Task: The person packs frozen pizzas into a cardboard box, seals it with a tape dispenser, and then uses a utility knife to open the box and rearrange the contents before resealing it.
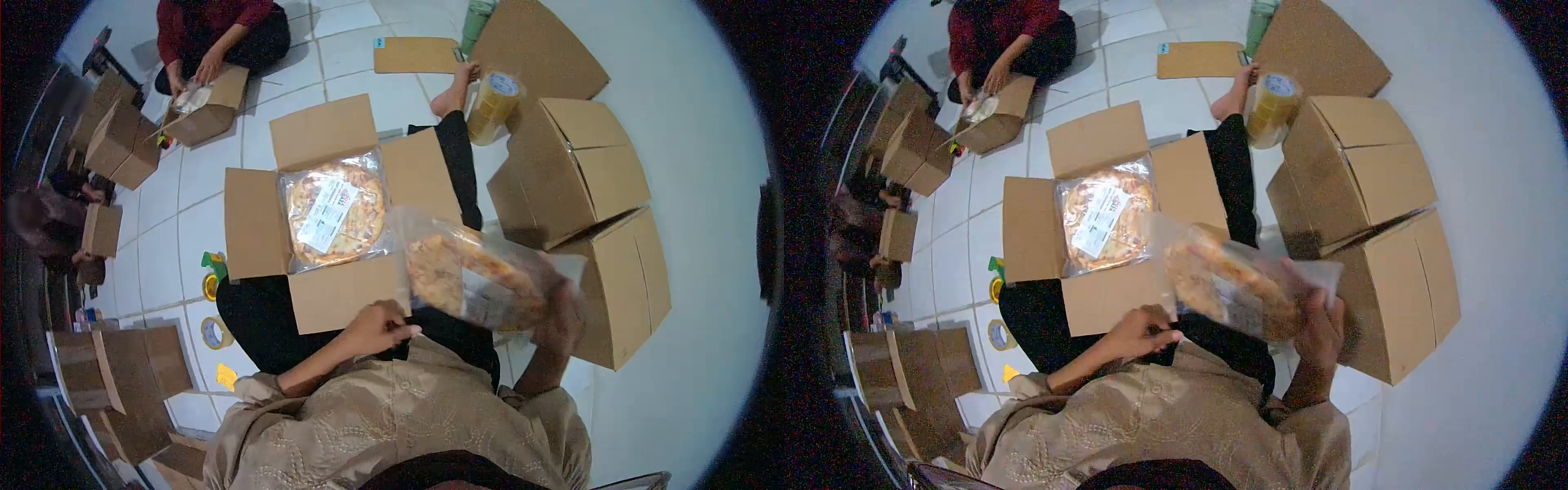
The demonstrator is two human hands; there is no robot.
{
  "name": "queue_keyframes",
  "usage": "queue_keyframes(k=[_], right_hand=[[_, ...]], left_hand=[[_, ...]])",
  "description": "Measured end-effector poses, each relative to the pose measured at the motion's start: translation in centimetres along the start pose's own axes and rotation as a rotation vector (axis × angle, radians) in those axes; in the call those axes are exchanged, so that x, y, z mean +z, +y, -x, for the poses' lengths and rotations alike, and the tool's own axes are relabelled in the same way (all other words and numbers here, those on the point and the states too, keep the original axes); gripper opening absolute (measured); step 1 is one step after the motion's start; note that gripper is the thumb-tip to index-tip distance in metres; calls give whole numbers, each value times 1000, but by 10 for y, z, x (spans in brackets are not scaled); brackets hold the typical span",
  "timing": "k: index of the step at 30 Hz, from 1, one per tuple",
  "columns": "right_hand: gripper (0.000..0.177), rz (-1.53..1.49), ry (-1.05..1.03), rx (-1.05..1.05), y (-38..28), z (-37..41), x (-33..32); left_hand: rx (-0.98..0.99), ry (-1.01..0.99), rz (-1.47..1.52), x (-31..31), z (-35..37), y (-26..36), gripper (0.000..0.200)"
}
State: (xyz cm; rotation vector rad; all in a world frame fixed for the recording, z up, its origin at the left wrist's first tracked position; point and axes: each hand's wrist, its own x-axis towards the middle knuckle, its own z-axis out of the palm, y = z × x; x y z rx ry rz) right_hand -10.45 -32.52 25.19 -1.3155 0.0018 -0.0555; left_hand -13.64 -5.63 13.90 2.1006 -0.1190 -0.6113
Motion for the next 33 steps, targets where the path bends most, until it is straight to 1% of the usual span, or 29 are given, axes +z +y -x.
queue_keyframes(k=[1,2,3,4,5,6,7,8,9,11,13,15,16,17,18,19,21,22,24,25,27,28,30,31,32,33], right_hand=[[50,-2,-21,-1,4,6,-6],[53,-40,6,-148,10,11,-16],[56,-80,34,-297,13,10,-20],[56,-84,10,-302,-1,6,0],[59,-240,81,-346,-16,7,22],[63,-397,152,-385,-26,4,46],[63,-402,132,-388,-23,1,61],[63,-461,183,-408,-21,-1,73],[63,-517,233,-430,-19,-4,85],[61,-447,275,-409,11,-5,90],[59,-260,237,-358,55,-2,85],[57,77,38,-306,108,9,75],[56,262,-132,-322,133,16,73],[55,409,-356,-351,148,24,73],[54,500,-562,-408,155,31,77],[53,539,-754,-188,129,36,92],[47,548,-885,-402,140,40,99],[47,555,-882,-409,136,36,102],[45,707,-846,-441,125,24,107],[45,719,-845,-446,123,15,107],[47,771,-697,-363,117,-5,109],[47,776,-705,-366,113,-15,110],[43,875,-598,-458,106,-39,111],[41,919,-540,-502,104,-50,112],[41,912,-542,-502,103,-62,113],[46,936,-547,-496,104,-75,112]], left_hand=[[138,-147,83,8,-7,-5,44],[280,-292,162,15,-13,-9,43],[281,-268,162,21,-14,-1,43],[210,-336,489,30,-13,11,38],[143,-402,817,33,-14,21,33],[155,-380,819,29,-14,31,33],[302,-287,839,25,-14,40,31],[449,-194,854,19,-14,46,29],[458,-179,853,8,-12,45,29],[275,-152,841,-22,-3,32,31],[187,137,821,-48,4,20,25],[-75,243,726,-103,13,16,15],[-136,315,551,-131,8,4,12],[-197,386,376,-157,-1,-14,10],[-71,485,156,-179,-28,-74,10],[56,578,-67,-193,-56,-124,11],[-84,747,-570,-209,-80,-116,13],[-76,751,-568,-217,-92,-113,13],[-34,834,-544,-226,-114,-109,13],[-25,838,-536,-229,-123,-108,13],[94,809,-569,-232,-135,-109,15],[92,817,-562,-229,-140,-116,15],[132,827,-463,-223,-146,-129,19],[128,830,-466,-220,-136,-118,19],[52,809,-570,-215,-124,-108,20],[-25,785,-672,-209,-112,-95,22]])
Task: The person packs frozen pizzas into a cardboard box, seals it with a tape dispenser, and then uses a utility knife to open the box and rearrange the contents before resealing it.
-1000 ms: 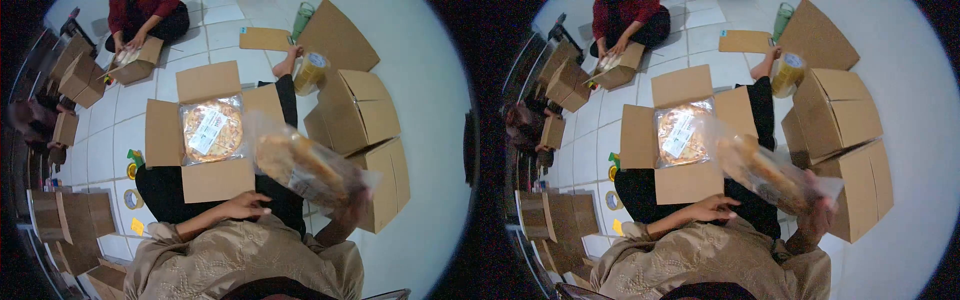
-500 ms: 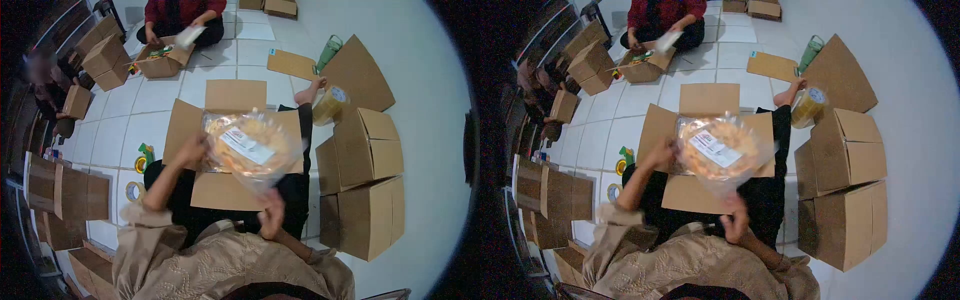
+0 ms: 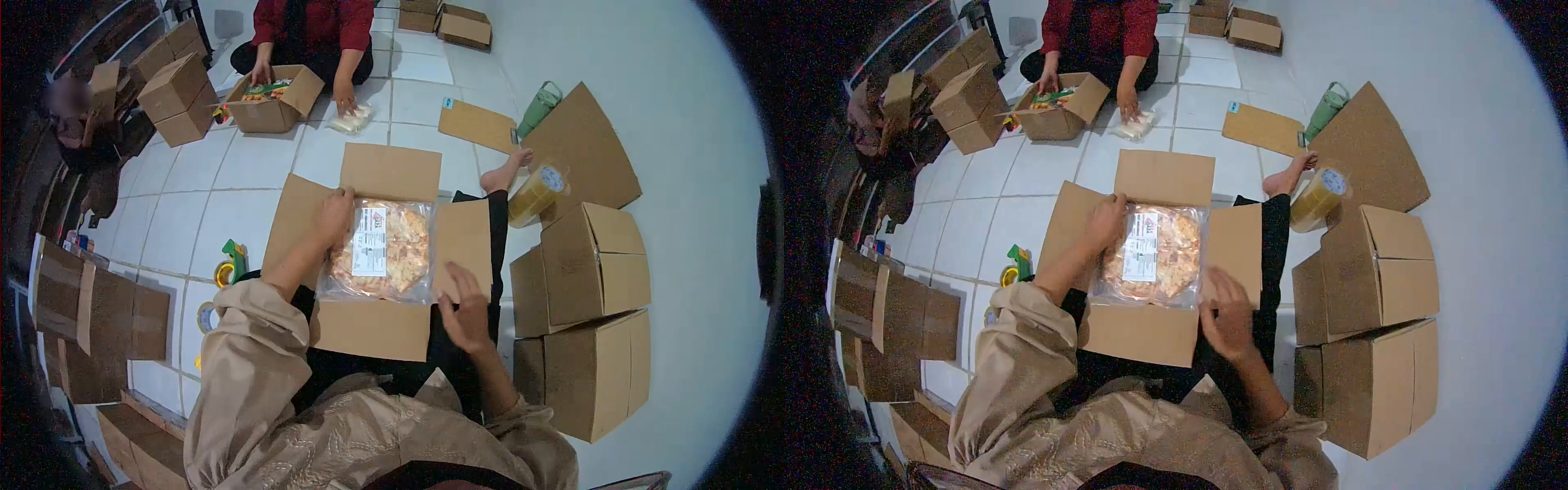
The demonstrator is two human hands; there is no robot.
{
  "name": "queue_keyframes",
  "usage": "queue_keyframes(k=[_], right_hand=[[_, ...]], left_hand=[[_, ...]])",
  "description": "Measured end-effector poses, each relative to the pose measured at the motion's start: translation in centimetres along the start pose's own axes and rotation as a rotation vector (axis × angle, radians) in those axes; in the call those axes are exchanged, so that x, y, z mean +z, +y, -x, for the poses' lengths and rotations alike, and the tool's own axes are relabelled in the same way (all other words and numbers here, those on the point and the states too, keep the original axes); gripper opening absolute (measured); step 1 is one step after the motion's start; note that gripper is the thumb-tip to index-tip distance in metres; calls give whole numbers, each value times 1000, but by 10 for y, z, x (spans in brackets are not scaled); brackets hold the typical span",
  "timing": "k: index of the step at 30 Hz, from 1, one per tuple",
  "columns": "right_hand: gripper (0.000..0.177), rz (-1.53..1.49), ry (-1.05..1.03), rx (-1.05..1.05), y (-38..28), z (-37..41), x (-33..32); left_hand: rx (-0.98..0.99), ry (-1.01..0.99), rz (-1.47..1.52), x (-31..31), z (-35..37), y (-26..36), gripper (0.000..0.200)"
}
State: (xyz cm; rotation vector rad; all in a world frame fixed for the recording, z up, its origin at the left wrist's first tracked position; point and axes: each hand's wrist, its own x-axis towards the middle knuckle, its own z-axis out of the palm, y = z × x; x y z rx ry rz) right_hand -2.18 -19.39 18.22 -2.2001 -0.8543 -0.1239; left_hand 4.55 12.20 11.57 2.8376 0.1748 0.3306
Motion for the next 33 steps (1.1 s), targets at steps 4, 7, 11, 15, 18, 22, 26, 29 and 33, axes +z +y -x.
queue_keyframes(k=[4,7,11,15,18,22,26,29,33], right_hand=[[53,-68,-11,83,38,-61,3],[60,-192,21,60,83,-118,29],[71,-400,43,494,122,-181,71],[61,-978,61,589,115,-189,64],[71,-1085,-427,395,98,-160,42],[48,144,-638,-167,71,-98,57],[51,345,-488,-180,56,-67,70],[53,389,-435,-208,53,-71,75],[51,342,-405,-183,51,-71,75]], left_hand=[[125,186,15,-32,34,22,46],[473,-454,81,-80,107,76,83],[679,-470,-77,-70,175,94,85],[518,-222,-70,-96,158,75,75],[179,113,-130,-79,127,54,78],[-60,61,-87,-48,96,36,81],[-385,122,-215,-62,99,-1,78],[-380,413,-27,-98,110,-59,60],[-726,11,1638,-81,110,-92,43]])
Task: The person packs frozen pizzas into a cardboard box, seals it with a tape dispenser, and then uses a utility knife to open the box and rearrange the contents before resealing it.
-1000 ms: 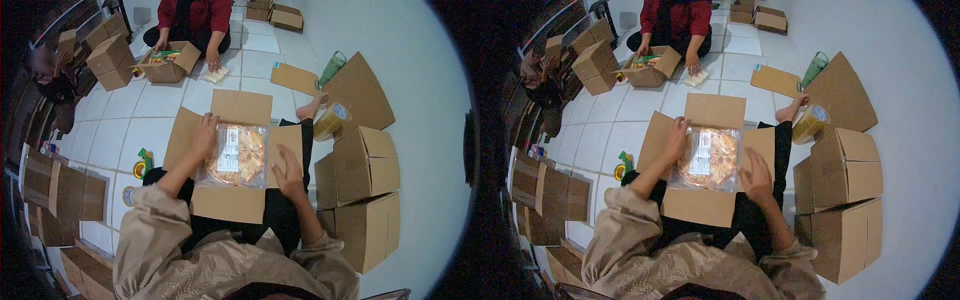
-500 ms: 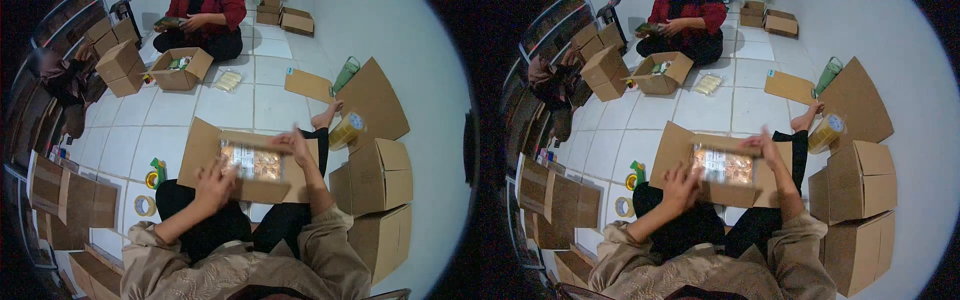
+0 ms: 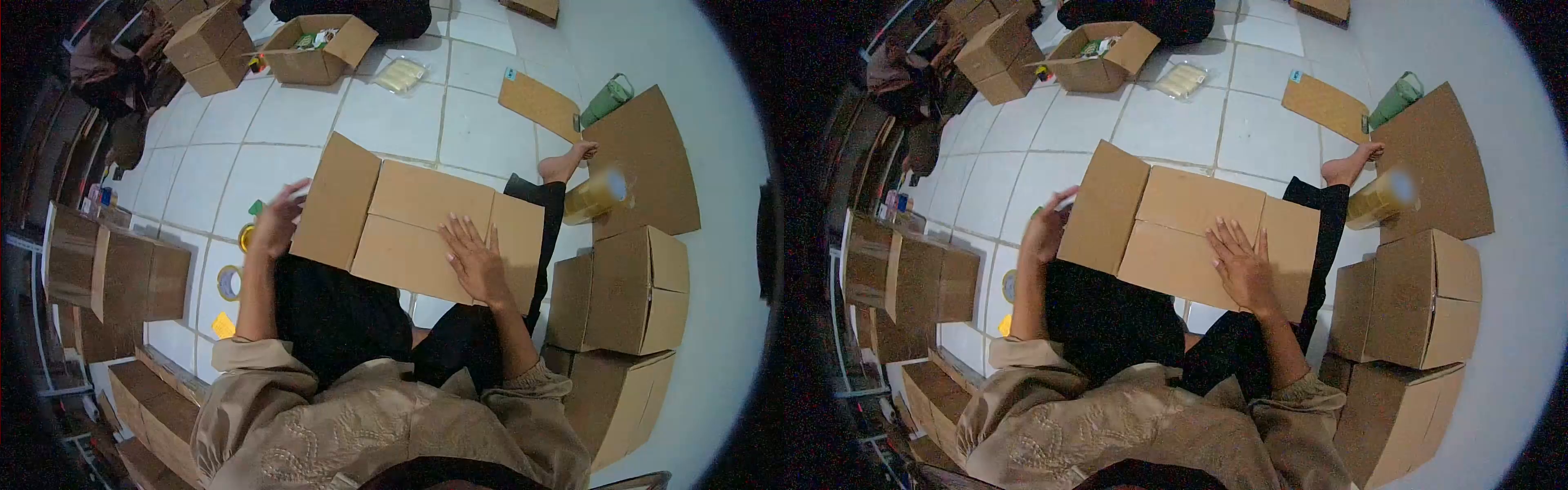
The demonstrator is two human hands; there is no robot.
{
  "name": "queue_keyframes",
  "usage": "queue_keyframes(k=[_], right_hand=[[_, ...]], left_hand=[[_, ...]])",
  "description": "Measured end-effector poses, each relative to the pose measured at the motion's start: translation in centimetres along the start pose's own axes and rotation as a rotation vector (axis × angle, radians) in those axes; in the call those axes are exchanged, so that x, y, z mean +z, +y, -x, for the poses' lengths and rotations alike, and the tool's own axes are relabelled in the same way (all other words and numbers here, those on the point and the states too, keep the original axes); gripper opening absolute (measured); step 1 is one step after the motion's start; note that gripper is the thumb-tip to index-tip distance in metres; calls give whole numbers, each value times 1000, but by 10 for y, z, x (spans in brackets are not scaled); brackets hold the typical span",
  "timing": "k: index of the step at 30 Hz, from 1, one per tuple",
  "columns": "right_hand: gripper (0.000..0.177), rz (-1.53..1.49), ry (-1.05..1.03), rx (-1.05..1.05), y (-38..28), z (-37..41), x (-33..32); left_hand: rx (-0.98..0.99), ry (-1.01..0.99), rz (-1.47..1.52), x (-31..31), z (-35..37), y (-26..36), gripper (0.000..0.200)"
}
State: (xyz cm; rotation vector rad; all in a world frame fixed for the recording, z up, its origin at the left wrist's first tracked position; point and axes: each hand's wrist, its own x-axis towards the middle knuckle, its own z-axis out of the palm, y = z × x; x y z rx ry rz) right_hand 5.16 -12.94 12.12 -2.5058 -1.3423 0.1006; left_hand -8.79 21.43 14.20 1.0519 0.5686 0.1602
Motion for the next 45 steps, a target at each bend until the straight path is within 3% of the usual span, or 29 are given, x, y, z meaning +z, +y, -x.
queue_keyframes(k=[1,2,4,5,6,8,9,11,12,14,15,18,19,21,22,24,25,26,27,28,29,31,33,35,37,38,39,41,45], right_hand=[[50,-3,15,3,1,1,-1],[50,0,24,18,7,2,0],[49,-170,-15,-25,28,8,1],[48,-349,93,276,28,18,-16],[44,-190,311,328,50,32,-16],[37,-76,657,498,79,54,-38],[35,-216,533,748,92,75,-44],[38,-915,295,558,119,99,-33],[38,-914,290,550,114,94,-33],[42,-979,374,425,82,62,-28],[46,-722,376,212,53,28,-45],[56,144,285,128,31,-45,-23],[56,131,302,89,31,-63,-11],[60,135,183,358,39,-89,0],[64,-9,149,385,45,-93,-1],[64,22,144,387,42,-87,-1],[64,59,119,399,39,-83,-5],[64,58,123,432,35,-79,-8],[64,33,103,478,25,-73,-11],[64,8,81,524,16,-65,-9],[64,7,81,561,12,-57,2],[61,349,335,490,1,-50,28],[58,296,223,516,-19,-49,7],[58,55,10,184,-24,-49,3],[58,22,43,135,-25,-49,9],[58,-11,78,75,-23,-49,12],[58,-6,80,86,-22,-49,13],[57,16,84,76,-22,-49,15],[55,-13,99,58,-15,-49,18]], left_hand=[[-54,-6,21,20,-1,-10,43],[-7,-75,-397,12,-12,-42,46],[226,-131,-879,42,-24,-83,52],[410,-116,-938,86,-20,-90,56],[409,-139,-931,115,-8,-86,56],[337,151,-1639,150,15,-74,65],[336,143,-1635,149,10,-75,65],[505,89,-1590,142,-7,-75,67],[504,100,-1587,143,-18,-71,67],[523,-155,-1516,140,-42,-53,64],[561,-215,-1493,138,-59,-47,61],[668,-271,-1436,135,-94,-44,57],[675,-226,-1454,125,-100,-44,57],[949,-190,-1327,114,-105,-45,53],[988,-109,-1369,100,-96,-33,49],[700,366,-1237,21,-104,-48,42],[431,548,-1418,-18,-91,-37,43],[39,528,-1644,-24,-53,-2,47],[-83,574,-1755,-76,-55,-19,50],[-11,499,-1766,-77,-26,-13,51],[-174,503,-1849,-102,-21,-30,49],[-149,198,-2032,-205,-49,-79,47],[-104,239,-1994,-208,-55,-84,45],[-67,292,-1945,-209,-60,-85,43],[259,420,-1619,-194,-63,-72,37],[365,737,-1495,-177,-71,-69,35],[369,726,-1493,-145,-67,-56,35],[445,560,-782,-64,-44,-21,37],[563,152,-590,75,-5,-11,44]])
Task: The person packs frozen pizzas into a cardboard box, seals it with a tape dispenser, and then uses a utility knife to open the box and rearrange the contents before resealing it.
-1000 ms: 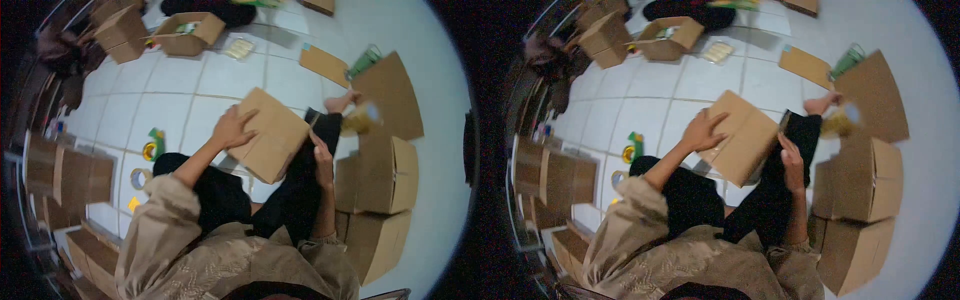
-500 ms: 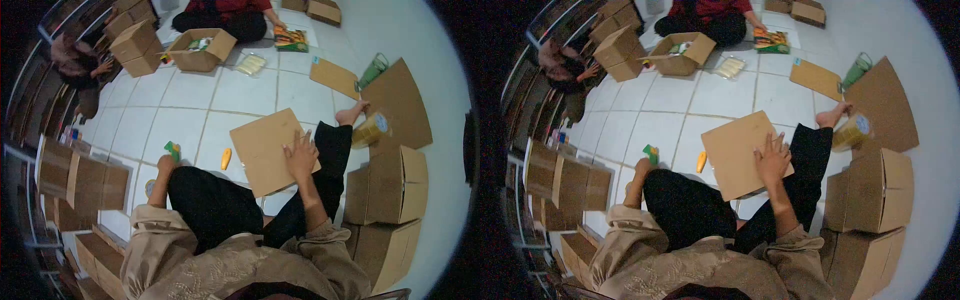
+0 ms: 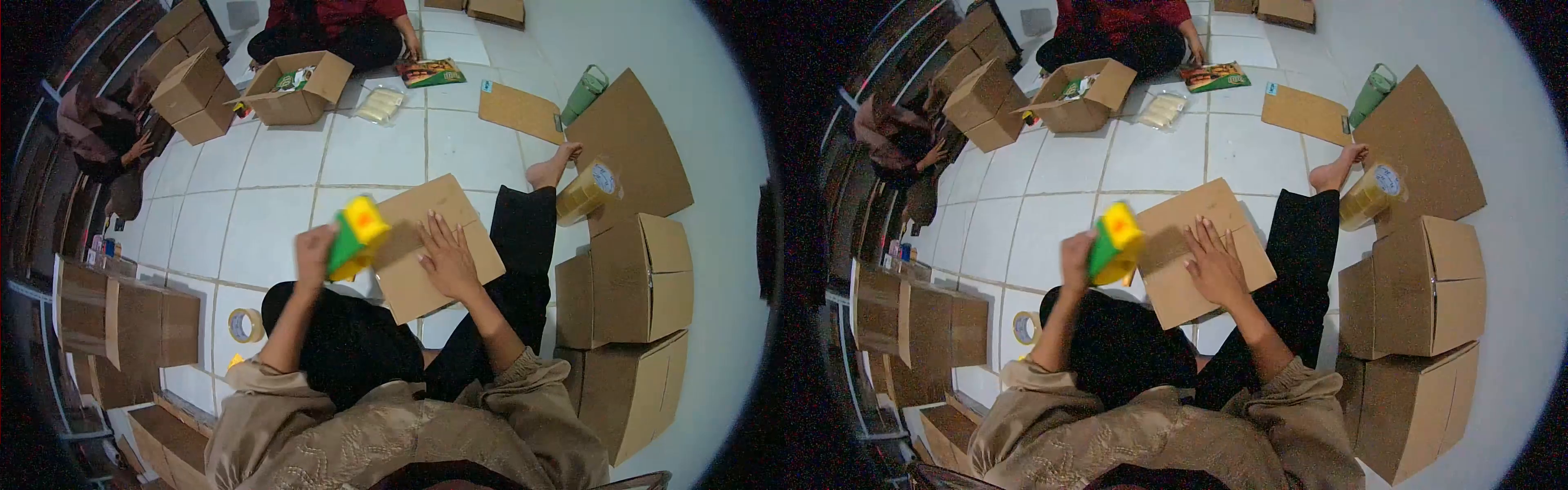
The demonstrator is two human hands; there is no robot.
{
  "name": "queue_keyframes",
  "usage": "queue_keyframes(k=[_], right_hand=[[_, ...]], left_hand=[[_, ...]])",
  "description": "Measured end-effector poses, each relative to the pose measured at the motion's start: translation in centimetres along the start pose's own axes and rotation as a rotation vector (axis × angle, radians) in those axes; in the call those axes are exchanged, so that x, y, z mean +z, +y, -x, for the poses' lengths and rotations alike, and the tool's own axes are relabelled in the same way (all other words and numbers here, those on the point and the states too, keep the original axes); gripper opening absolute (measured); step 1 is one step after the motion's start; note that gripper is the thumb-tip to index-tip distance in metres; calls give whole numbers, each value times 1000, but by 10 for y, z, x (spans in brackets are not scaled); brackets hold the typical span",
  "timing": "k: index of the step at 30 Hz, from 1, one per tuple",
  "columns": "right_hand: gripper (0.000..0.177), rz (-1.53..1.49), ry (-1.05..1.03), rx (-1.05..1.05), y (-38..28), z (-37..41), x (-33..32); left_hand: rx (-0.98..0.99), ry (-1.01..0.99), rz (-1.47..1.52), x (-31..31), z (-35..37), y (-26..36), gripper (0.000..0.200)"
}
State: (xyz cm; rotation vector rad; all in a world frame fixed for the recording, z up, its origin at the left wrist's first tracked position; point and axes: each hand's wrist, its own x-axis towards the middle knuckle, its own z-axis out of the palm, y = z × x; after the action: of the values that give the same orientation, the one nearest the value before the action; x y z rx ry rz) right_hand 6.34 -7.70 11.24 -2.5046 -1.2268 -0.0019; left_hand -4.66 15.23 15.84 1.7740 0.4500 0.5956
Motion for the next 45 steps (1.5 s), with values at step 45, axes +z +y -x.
queue_keyframes(k=[45], right_hand=[[32,-1035,29,829,147,-11,48]], left_hand=[[-37,-436,-905,108,-12,56,55]])
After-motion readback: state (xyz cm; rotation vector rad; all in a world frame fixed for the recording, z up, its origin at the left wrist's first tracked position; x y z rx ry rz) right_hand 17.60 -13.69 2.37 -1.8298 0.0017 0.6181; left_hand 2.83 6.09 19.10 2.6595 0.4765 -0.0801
